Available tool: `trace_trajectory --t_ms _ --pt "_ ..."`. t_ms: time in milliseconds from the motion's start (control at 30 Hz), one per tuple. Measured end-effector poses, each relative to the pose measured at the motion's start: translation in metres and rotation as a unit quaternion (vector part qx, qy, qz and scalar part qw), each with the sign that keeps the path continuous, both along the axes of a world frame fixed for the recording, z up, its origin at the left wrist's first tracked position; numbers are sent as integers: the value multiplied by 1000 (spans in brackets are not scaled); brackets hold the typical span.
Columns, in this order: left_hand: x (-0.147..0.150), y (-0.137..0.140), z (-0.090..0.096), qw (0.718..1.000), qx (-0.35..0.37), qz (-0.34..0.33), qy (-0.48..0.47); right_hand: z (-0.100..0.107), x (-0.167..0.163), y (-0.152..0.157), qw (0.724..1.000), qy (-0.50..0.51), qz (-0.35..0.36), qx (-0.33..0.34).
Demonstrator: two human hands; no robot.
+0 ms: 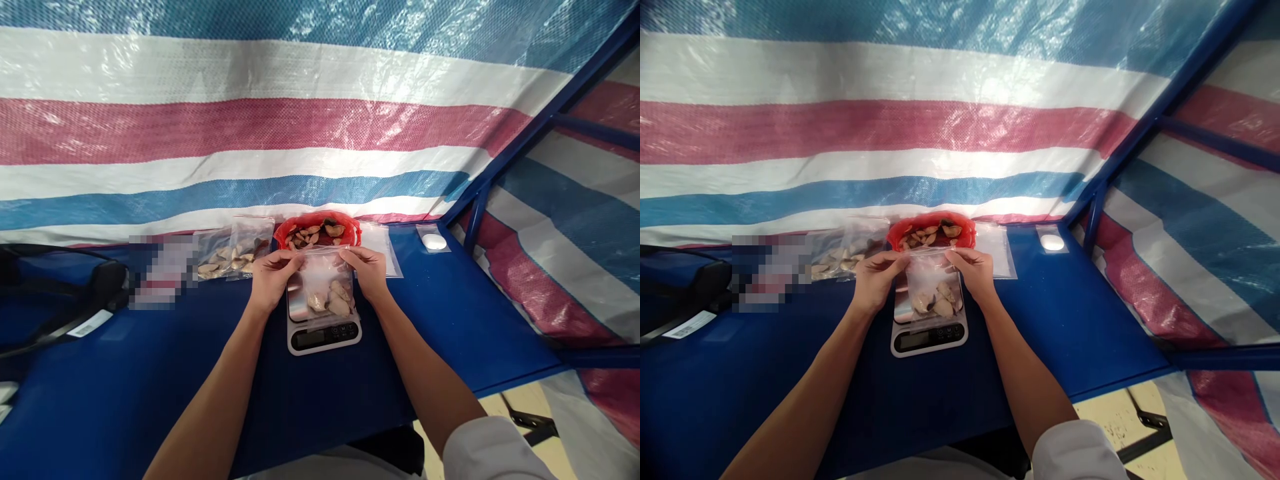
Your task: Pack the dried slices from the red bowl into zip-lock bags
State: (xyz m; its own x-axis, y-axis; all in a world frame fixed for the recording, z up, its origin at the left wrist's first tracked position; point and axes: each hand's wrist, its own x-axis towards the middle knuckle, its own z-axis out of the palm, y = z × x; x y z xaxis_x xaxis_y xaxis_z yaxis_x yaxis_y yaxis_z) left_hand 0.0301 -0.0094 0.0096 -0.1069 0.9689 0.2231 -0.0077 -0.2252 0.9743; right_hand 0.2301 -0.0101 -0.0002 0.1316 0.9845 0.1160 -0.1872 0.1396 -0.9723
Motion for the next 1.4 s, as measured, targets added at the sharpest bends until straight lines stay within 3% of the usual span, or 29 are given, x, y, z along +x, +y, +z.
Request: trace_trajectory --t_ms 200,533,867,1400 --pt "3 -4 3 999 -31 -7 3 2 -3 -1 1000 7 -3 -3" --pt "3 -1 -2 1000 12 -14 -1 -1 -6 -2 1000 4 21 -5" --pt "8 -5 -1 1000 -19 2 2 -6 -6 -1 1000 -16 12 23" --pt "10 -8 2 999 -5 -24 34 -2 -7 -3 998 -51 28 39"
